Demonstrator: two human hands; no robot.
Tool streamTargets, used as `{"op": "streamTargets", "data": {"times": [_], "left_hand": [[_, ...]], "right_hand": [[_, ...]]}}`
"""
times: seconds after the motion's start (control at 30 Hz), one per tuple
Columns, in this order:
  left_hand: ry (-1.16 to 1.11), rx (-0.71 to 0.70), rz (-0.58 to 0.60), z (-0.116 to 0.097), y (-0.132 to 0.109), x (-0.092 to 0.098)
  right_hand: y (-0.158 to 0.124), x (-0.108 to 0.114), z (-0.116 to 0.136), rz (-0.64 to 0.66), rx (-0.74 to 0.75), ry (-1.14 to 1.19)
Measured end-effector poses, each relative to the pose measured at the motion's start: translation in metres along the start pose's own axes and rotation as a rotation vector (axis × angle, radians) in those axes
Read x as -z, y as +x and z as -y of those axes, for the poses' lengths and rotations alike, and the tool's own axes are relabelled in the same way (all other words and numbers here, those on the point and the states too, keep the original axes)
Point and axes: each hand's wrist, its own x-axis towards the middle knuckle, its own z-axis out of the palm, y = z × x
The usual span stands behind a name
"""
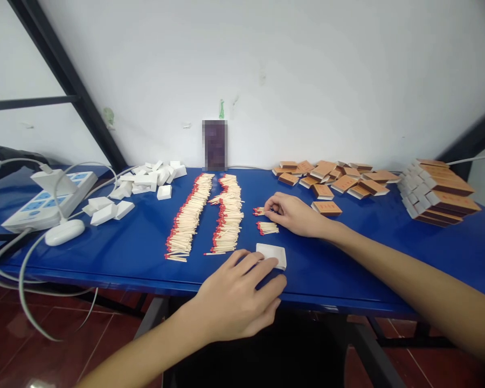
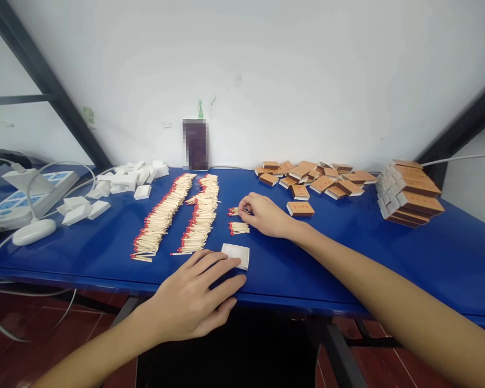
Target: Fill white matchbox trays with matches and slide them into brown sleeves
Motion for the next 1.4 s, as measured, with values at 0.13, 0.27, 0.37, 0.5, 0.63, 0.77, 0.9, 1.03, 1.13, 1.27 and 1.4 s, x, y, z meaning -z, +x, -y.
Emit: {"op": "streamTargets", "data": {"times": [0.13,0.27,0.37,0.5,0.63,0.77,0.9,1.03,1.13,1.27,1.4], "left_hand": [[-0.003,-0.003,0.003,0.000,0.000,-0.001],[0.008,-0.005,-0.009,0.000,0.000,-0.001],[0.011,-0.009,-0.005,0.000,0.000,0.000],[0.010,-0.003,0.002,0.000,0.000,0.000],[0.016,-0.006,-0.005,0.000,0.001,0.000],[0.017,-0.009,-0.009,0.001,0.001,0.000],[0.011,-0.010,-0.005,0.001,0.001,0.000],[0.012,-0.006,-0.006,0.001,0.000,-0.001],[0.015,-0.010,0.000,0.001,0.000,-0.001],[0.009,-0.012,0.001,0.001,0.000,0.000],[0.010,-0.015,-0.002,0.001,0.000,0.000]], "right_hand": [[0.000,0.001,0.001,0.012,0.019,-0.009],[0.000,-0.001,0.001,0.018,0.023,-0.027],[0.000,-0.003,0.000,0.013,0.019,-0.041],[-0.001,-0.004,-0.001,0.023,0.029,-0.040],[-0.003,-0.002,0.000,0.023,0.050,-0.029],[-0.005,-0.001,0.003,0.022,0.051,-0.009],[-0.007,0.001,0.004,0.036,0.038,0.018],[-0.006,0.002,0.005,0.048,0.015,0.050],[-0.006,0.003,0.007,0.064,0.001,0.064],[-0.006,0.005,0.009,0.073,-0.009,0.096],[-0.006,0.005,0.010,0.038,-0.034,0.153]]}}
